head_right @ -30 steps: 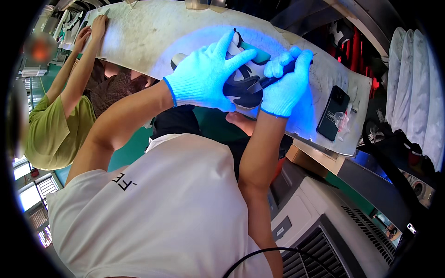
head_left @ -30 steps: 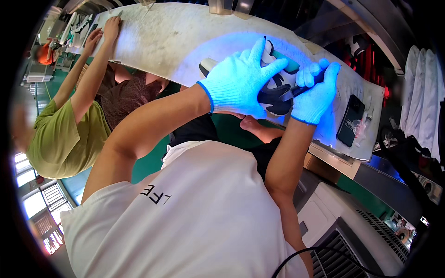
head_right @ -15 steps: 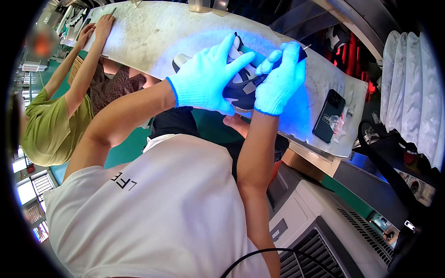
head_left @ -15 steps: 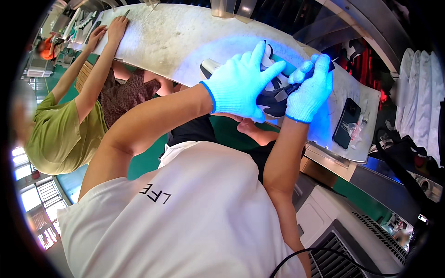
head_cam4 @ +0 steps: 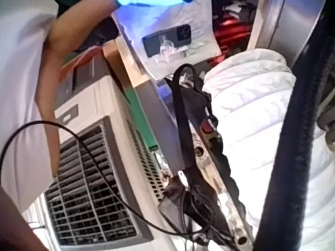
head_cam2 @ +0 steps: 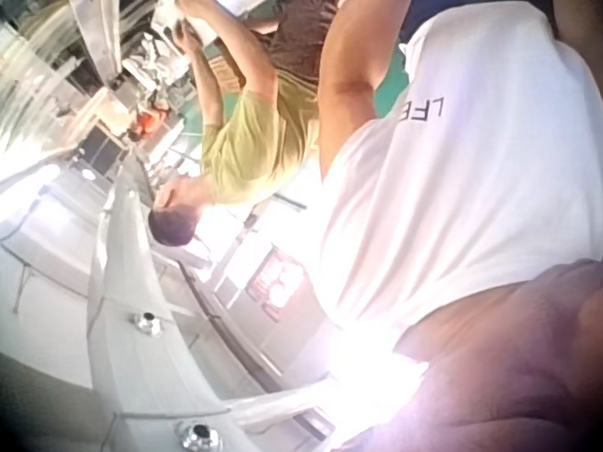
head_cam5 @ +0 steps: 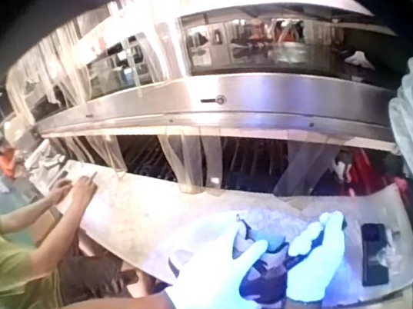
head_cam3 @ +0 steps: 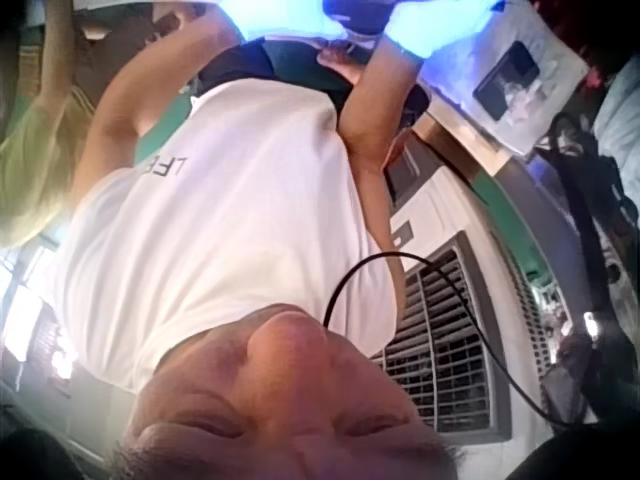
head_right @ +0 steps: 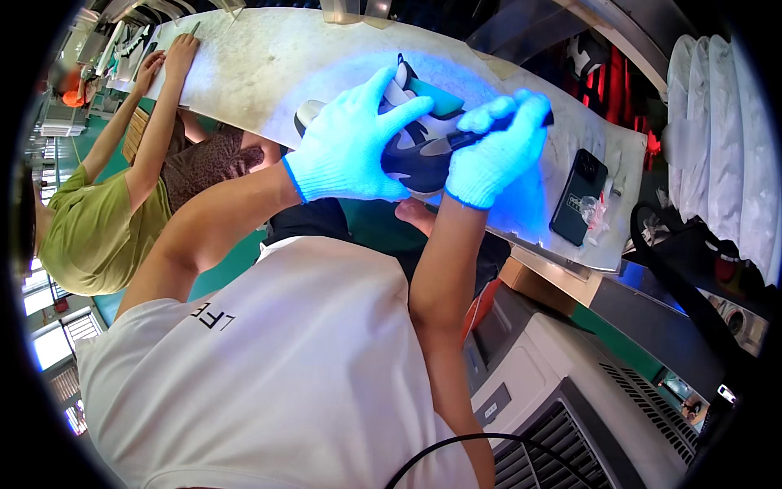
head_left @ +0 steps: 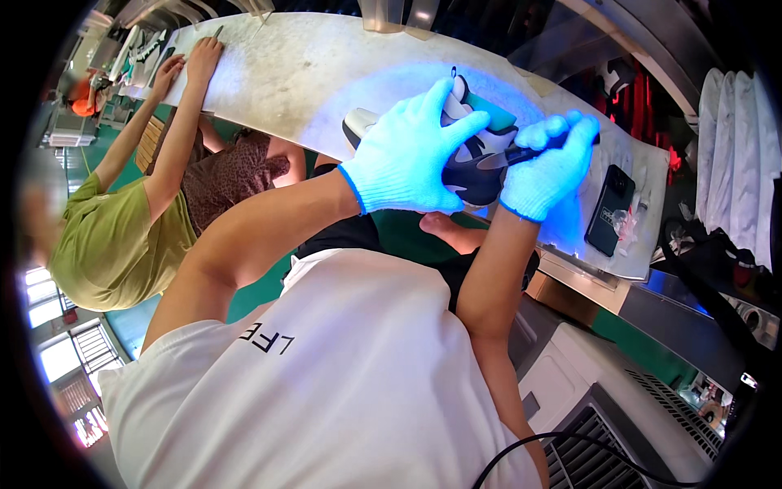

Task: The person assembles a sneaker by hand, repeatedly pressing and adjusting the sole and upper to ensure a tight fit. They rotate the shoe to work on different sides and use a small tool to press along the edges. The person handles multiple sneakers, placing some aside and retrieving others from the workstation.

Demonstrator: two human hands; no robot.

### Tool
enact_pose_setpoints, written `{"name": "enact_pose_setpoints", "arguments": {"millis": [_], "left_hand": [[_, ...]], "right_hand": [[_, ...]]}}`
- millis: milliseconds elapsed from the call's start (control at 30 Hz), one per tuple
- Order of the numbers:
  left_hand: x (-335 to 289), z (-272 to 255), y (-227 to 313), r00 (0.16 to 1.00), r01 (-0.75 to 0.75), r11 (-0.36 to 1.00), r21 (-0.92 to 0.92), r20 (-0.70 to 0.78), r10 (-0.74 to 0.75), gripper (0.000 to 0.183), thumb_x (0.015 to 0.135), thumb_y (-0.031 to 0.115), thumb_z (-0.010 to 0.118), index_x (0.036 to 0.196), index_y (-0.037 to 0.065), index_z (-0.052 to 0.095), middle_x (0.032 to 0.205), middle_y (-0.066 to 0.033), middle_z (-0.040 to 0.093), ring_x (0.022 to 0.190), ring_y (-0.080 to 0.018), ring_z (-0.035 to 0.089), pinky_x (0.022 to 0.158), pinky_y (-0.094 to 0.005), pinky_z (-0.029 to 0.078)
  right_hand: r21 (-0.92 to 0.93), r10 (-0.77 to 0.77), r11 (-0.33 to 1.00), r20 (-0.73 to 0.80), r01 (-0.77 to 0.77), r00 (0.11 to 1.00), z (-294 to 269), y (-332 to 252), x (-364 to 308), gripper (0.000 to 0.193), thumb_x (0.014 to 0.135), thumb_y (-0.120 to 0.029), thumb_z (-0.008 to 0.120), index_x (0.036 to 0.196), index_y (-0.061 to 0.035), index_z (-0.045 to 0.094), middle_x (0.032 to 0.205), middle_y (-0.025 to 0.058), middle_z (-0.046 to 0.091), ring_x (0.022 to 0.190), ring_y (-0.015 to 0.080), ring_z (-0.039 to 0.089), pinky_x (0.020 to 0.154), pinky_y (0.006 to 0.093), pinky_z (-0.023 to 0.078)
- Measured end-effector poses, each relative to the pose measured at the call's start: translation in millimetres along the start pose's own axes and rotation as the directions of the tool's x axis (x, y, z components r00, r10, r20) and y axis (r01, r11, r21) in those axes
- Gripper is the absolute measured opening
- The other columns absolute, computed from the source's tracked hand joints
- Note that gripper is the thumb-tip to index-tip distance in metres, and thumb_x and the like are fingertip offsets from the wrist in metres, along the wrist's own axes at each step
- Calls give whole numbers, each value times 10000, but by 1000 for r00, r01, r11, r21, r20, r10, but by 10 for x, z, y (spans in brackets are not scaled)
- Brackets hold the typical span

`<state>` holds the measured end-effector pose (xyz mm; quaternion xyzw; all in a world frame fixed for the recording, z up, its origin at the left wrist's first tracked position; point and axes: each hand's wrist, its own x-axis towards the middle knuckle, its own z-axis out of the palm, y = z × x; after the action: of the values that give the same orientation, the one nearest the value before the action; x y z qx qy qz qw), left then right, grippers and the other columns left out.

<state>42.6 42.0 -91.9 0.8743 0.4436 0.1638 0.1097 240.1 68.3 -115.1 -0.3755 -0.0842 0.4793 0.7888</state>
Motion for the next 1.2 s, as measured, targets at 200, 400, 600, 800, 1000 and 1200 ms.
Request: {"name": "enact_pose_setpoints", "arguments": {"millis": [200, 400, 600, 800, 1000, 1200], "left_hand": [[-30, 7, 30, 1000, -17, 1000, 3, -18, 17, 1097, 631, 525, 1004, 1602, 234, 584, 1651, -378, 428, 1385, -544, 605, 1108, -592, 559], [-146, 39, 49, 994, -69, 998, -11, -90, 68, 1122, 609, 498, 1020, 1605, 232, 579, 1649, -410, 406, 1361, -554, 615, 1074, -587, 575], [-195, 19, 29, 985, -114, 993, -23, -132, 110, 1106, 611, 416, 1027, 1614, 224, 601, 1625, -406, 435, 1334, -570, 626, 1066, -564, 582], [-247, 132, 40, 969, -98, 994, -42, -230, 86, 1053, 596, 376, 1034, 1573, 244, 664, 1622, -383, 455, 1333, -537, 643, 1065, -563, 592], [-313, 207, 33, 973, -26, 999, 44, -230, 36, 1065, 525, 358, 1025, 1540, 301, 708, 1646, -377, 437, 1360, -546, 633, 1080, -586, 578], [-265, 246, -20, 974, -18, 1000, -5, -227, 17, 1076, 522, 349, 1009, 1549, 290, 691, 1639, -385, 439, 1360, -548, 625, 1100, -588, 562]], "right_hand": [[135, 239, 935, 443, -328, 864, -357, 54, 215, 401, 1174, -487, 598, 1084, -109, 700, 715, -21, 521, 535, 128, 429, 479, 312, 380], [-669, 24, 743, 56, 19, 998, -883, -190, 451, 370, 1064, -340, 784, 1296, -64, 701, 875, 61, 730, 668, 242, 689, 625, 377, 564], [-825, -163, 82, 543, 560, 824, -1021, -482, 200, 870, 909, -193, 916, 1646, -3, 495, 1590, 182, 616, 1459, 352, 602, 1217, 488, 490], [-730, 546, 661, 627, 174, 555, -812, -200, -212, 904, 825, -170, 992, 1574, 31, 528, 1457, 186, 701, 1346, 278, 678, 1181, 441, 534], [-820, 584, 572, 428, 25, 690, -578, -196, -364, 844, 737, -38, 951, 1495, 43, 589, 1358, 137, 755, 1208, 223, 735, 1065, 403, 609], [-783, 492, 612, 268, -109, 828, -512, 8, -541, 819, 735, 6, 918, 1493, 7, 608, 1335, 121, 767, 1191, 226, 750, 1056, 389, 611]]}}
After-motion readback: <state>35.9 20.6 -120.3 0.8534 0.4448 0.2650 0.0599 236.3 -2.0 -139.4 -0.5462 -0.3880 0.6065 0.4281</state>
